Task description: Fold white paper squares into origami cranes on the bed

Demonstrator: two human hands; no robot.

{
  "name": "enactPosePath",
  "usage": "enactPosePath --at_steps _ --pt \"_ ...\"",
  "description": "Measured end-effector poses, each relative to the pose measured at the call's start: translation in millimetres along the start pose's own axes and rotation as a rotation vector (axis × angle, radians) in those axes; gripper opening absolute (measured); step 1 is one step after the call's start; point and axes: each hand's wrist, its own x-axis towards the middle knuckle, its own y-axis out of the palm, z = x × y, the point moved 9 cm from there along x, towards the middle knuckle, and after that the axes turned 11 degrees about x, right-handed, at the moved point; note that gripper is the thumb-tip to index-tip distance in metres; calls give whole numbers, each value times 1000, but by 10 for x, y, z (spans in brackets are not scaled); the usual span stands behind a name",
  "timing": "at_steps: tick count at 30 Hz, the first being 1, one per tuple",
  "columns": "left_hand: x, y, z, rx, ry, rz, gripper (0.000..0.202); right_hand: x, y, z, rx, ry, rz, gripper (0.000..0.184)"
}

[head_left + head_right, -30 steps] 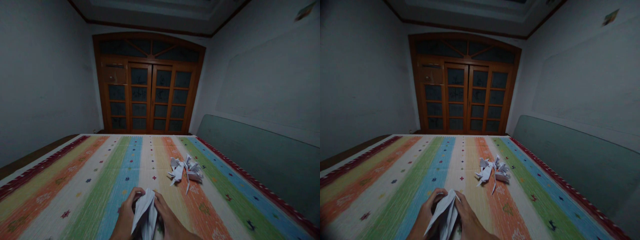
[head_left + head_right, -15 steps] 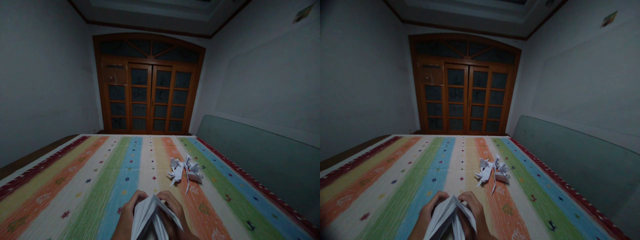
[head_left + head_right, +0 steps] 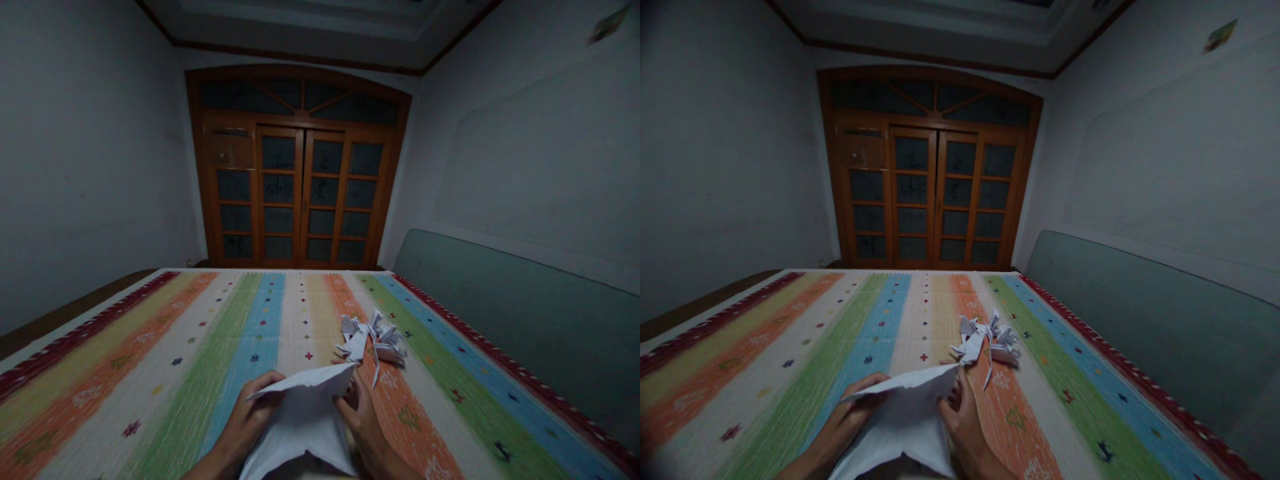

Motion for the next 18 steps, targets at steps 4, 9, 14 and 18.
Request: enactPosePath --at_steps 4,9,14,18 --pt "51 -68 209 -40 -125 -68 25 34 -2 20 15 35 7 59" --pt "21 -28 462 -54 -287 -98 29 -10 51 60 -81 48 5 57" --pt "-13 63 188 -35 -89 -29 18 -71 137 145 -268 -19 43 51" --pt "-14 91 59 86 5 12 20 -56 114 194 -399 -46 42 37"
